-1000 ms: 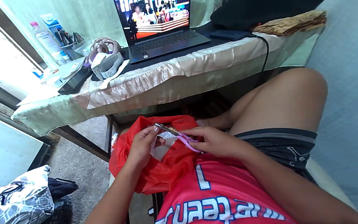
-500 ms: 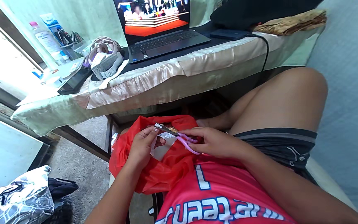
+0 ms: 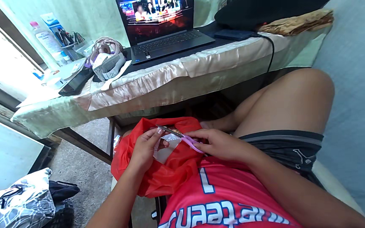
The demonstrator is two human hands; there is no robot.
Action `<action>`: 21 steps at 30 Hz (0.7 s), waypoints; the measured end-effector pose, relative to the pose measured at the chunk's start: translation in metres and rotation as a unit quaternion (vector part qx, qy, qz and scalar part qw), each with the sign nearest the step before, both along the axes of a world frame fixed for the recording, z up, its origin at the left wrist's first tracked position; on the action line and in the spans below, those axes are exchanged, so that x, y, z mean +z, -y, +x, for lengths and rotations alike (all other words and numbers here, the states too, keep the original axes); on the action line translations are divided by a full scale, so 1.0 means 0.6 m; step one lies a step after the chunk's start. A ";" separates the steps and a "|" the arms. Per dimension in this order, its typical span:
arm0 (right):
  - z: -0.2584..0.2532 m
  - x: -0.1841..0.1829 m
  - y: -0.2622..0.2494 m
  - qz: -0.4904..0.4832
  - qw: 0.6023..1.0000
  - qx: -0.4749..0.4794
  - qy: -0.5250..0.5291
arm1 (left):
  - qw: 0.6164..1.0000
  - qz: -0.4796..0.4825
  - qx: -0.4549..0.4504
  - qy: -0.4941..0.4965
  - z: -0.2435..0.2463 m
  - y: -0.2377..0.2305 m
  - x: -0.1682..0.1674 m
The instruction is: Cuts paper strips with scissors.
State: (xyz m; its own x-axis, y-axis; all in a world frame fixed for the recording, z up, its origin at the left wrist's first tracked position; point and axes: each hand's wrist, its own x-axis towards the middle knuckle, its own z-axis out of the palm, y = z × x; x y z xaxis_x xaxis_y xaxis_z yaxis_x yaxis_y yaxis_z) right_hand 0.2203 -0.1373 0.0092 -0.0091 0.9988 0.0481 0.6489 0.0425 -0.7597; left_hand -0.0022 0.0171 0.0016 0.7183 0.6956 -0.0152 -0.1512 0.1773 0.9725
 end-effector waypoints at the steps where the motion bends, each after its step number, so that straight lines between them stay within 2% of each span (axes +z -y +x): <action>1: 0.000 -0.001 0.000 -0.001 1.000 0.003 0.001 | 1.000 0.001 -0.001 0.003 0.000 0.000 0.000; 21: 0.000 0.002 -0.001 -0.003 1.000 0.005 0.010 | 1.000 -0.001 -0.003 0.005 0.000 0.000 -0.001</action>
